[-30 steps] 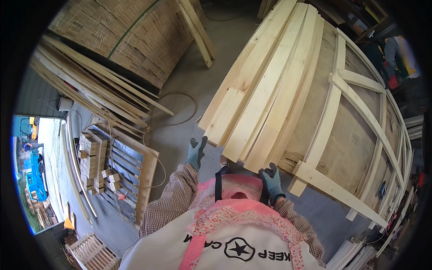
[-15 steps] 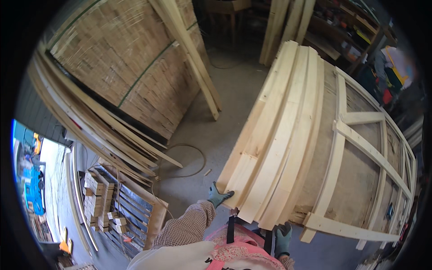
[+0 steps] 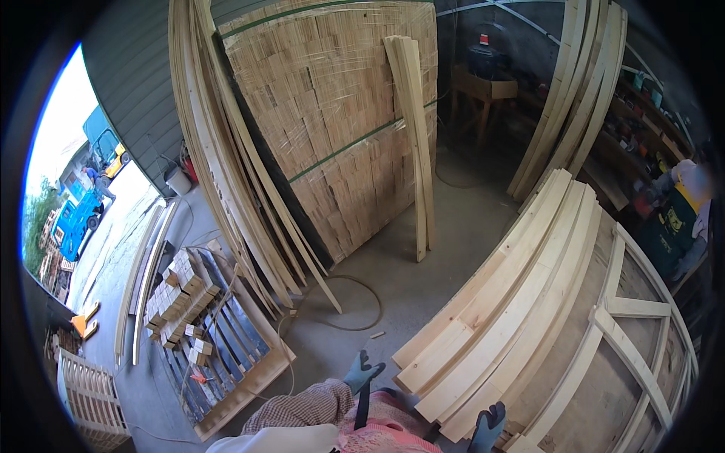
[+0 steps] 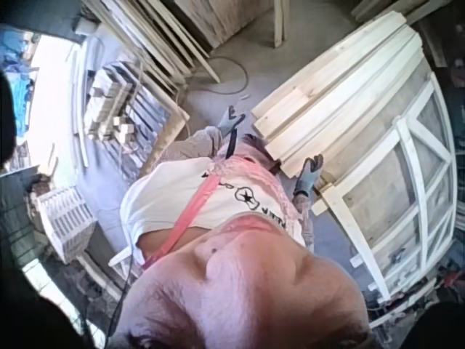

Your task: The person assembles a wooden frame on a workbench using a nail gun. They position small wooden blocks and planks, then drive nails to secure the joints. The person repeatedly adjusts pieces and fastens them, building up the frame structure.

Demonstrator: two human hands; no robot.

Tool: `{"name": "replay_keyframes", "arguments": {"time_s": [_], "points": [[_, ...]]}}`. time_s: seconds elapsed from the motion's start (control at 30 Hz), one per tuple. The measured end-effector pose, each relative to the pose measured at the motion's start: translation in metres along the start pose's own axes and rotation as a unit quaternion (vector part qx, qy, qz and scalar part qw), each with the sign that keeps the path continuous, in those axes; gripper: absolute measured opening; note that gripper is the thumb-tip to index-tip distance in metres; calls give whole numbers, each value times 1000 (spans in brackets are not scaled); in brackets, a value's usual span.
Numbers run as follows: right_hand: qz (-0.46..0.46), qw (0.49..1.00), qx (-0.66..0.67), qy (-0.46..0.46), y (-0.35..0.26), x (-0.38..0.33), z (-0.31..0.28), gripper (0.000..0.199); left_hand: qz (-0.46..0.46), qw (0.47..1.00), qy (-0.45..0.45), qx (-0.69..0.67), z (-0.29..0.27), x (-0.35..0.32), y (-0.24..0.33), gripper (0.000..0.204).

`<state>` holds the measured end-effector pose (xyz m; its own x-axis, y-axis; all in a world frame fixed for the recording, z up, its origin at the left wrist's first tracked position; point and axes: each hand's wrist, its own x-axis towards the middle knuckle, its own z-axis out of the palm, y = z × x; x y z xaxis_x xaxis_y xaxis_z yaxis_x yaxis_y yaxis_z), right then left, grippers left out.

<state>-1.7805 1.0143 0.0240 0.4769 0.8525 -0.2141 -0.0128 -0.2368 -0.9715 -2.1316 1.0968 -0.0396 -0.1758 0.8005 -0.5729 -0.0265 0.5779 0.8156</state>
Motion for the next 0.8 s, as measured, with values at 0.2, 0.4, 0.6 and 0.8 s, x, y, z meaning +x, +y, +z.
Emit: {"name": "replay_keyframes", "arguments": {"time_s": [0.2, 0.4, 0.6, 0.8], "points": [[-11, 1000, -24, -16, -61, 22, 94, 62, -48, 987, 135, -69, -122, 6, -74, 72], [-74, 984, -92, -130, -109, 56, 263, 72, -44, 978, 171, -112, -229, 45, -32, 69], [-215, 945, -155, -193, -190, 117, 419, 82, 69, 959, 211, -177, -366, 97, 20, 51], [-251, 934, -123, -223, -333, 215, 490, 69, 58, 941, 285, -175, -425, 146, 65, 39]]}}
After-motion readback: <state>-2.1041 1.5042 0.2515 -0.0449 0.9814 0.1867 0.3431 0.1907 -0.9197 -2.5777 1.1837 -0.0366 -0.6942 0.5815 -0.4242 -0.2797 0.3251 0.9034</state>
